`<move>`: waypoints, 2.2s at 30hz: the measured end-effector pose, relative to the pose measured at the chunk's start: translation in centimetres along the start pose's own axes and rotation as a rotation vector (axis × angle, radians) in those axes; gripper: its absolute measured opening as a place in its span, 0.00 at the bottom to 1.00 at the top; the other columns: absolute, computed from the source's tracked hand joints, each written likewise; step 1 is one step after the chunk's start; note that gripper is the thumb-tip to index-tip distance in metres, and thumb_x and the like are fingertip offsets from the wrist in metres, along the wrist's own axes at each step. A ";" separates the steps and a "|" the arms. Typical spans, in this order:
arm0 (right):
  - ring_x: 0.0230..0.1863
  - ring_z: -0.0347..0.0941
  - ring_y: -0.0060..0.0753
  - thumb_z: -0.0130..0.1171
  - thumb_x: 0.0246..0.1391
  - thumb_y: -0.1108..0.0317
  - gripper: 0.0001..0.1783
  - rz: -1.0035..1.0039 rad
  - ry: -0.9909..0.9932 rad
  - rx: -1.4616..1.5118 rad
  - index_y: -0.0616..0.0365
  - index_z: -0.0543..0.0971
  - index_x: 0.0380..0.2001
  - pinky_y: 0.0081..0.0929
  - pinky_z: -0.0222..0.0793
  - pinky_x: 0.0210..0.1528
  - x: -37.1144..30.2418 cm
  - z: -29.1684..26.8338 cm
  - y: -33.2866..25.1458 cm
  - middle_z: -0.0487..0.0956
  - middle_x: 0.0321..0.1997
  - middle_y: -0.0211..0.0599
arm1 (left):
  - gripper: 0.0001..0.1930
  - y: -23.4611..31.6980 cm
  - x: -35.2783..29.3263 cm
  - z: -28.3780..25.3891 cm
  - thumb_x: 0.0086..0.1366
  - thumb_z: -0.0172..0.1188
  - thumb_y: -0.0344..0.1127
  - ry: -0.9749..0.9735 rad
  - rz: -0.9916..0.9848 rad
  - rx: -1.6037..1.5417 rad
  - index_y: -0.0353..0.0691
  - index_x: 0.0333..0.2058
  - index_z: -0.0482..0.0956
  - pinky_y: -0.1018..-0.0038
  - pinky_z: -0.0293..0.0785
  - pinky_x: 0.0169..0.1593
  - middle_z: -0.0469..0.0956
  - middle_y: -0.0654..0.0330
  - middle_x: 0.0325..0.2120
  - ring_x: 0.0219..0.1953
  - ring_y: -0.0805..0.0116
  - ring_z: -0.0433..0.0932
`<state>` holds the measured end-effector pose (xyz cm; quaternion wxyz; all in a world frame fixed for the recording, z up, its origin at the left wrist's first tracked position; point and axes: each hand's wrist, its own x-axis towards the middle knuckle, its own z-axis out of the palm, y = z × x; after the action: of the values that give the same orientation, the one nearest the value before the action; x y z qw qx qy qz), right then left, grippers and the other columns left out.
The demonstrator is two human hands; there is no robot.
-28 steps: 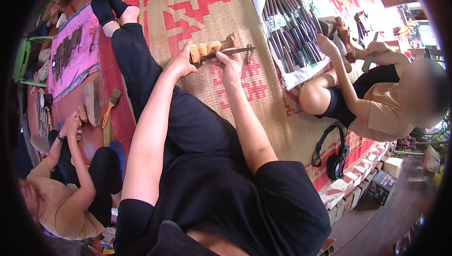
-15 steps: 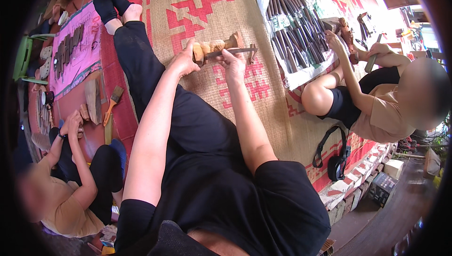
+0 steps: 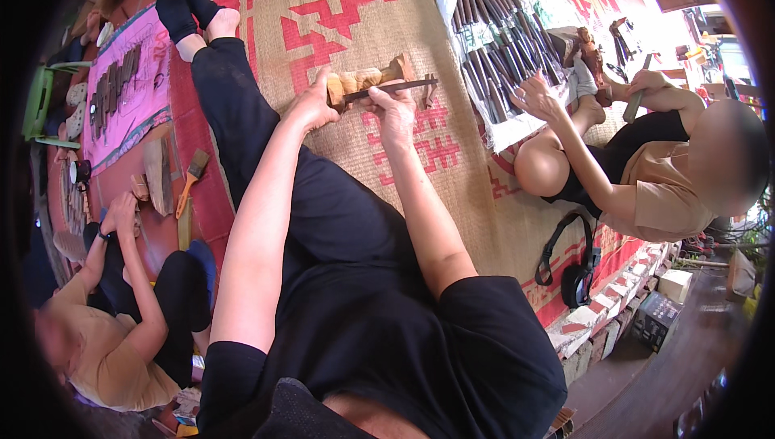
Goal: The person sits on a mat and uses a knife to carve a small wooden object held in their left hand. They repeatedly scrape and shape the wood while other people work nearby on similar tasks.
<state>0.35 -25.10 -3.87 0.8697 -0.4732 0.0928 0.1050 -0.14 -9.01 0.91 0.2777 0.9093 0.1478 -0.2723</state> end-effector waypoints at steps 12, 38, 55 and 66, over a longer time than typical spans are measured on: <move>0.23 0.76 0.26 0.58 0.49 0.78 0.05 0.017 0.070 0.029 0.59 0.73 0.29 0.16 0.70 0.25 0.9 -1.7 0.6 0.78 0.25 0.34 | 0.53 -0.3 0.6 0.5 0.44 0.68 0.35 0.010 0.023 -0.005 0.48 0.65 0.40 0.65 0.68 0.54 0.69 0.52 0.53 0.53 0.56 0.72; 0.24 0.76 0.27 0.58 0.49 0.78 0.05 0.037 -0.002 -0.019 0.59 0.74 0.30 0.20 0.72 0.28 -0.2 0.2 0.5 0.78 0.26 0.35 | 0.56 -0.6 0.6 0.8 0.40 0.70 0.37 0.084 0.054 -0.028 0.47 0.65 0.41 0.67 0.68 0.53 0.73 0.44 0.47 0.50 0.52 0.74; 0.22 0.75 0.24 0.59 0.48 0.80 0.07 0.056 -0.027 -0.007 0.60 0.73 0.32 0.19 0.72 0.25 0.3 0.3 0.7 0.77 0.26 0.34 | 0.55 -0.6 0.3 0.8 0.43 0.69 0.41 0.082 0.082 -0.041 0.46 0.65 0.40 0.66 0.67 0.55 0.70 0.45 0.51 0.53 0.52 0.71; 0.21 0.75 0.25 0.60 0.46 0.79 0.08 0.013 0.062 -0.071 0.60 0.74 0.32 0.17 0.72 0.24 -0.2 1.2 0.1 0.78 0.26 0.35 | 0.52 -0.3 0.1 0.6 0.46 0.67 0.44 0.060 0.052 -0.065 0.46 0.64 0.41 0.64 0.67 0.55 0.69 0.48 0.52 0.53 0.54 0.71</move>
<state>0.19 -24.05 -3.29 0.8483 -0.5063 0.1192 0.0992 -0.40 -9.04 0.28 0.3095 0.9111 0.1412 -0.2326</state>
